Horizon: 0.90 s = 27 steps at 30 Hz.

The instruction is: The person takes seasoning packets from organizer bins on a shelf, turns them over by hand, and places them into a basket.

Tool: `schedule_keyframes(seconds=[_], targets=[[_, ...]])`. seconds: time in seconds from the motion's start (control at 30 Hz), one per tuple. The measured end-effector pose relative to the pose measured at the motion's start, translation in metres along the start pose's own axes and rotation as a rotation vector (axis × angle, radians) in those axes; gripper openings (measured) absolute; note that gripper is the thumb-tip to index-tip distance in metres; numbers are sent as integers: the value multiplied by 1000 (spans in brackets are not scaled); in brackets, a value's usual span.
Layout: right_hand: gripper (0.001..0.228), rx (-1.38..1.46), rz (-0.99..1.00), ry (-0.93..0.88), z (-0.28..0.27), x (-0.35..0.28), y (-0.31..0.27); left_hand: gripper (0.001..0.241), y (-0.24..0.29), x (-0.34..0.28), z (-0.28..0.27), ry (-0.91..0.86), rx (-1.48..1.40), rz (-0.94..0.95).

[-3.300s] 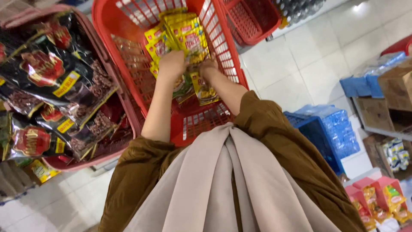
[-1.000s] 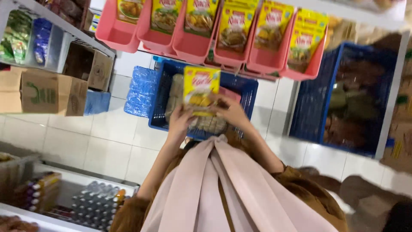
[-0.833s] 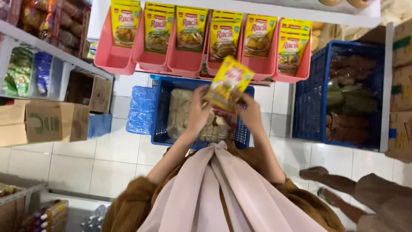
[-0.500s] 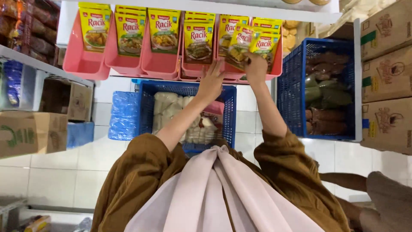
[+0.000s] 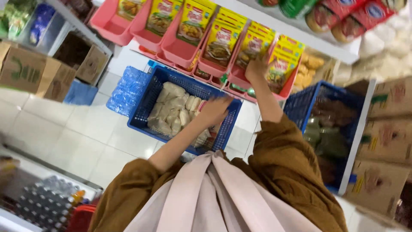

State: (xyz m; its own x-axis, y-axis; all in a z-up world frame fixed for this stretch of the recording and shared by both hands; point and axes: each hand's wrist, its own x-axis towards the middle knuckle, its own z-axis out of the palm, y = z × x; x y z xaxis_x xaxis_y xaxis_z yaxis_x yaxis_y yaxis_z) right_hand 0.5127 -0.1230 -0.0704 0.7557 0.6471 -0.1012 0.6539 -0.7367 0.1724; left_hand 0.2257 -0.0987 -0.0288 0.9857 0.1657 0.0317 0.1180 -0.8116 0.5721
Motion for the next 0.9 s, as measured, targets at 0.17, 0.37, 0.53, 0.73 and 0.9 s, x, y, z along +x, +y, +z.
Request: schedule_keyframes(seconds=[0.17, 0.37, 0.53, 0.73, 0.9], targets=[[44, 809, -77, 324, -65, -53, 12, 42, -2, -138, -39, 275, -379, -193], [22, 1507, -480, 51, -38, -153, -55, 36, 31, -288, -65, 704, -349, -814], [21, 1380, -799, -362, -38, -191, -177, 38, 103, -366, -77, 991, -228, -974], [22, 1270, -1400, -606, -117, -325, -278, 34, 228, -437, -27, 1331, -74, -1030], [20, 1121, -1646, -931, -128, -484, -283, 34, 332, -482, 35, 1578, -139, -1384]])
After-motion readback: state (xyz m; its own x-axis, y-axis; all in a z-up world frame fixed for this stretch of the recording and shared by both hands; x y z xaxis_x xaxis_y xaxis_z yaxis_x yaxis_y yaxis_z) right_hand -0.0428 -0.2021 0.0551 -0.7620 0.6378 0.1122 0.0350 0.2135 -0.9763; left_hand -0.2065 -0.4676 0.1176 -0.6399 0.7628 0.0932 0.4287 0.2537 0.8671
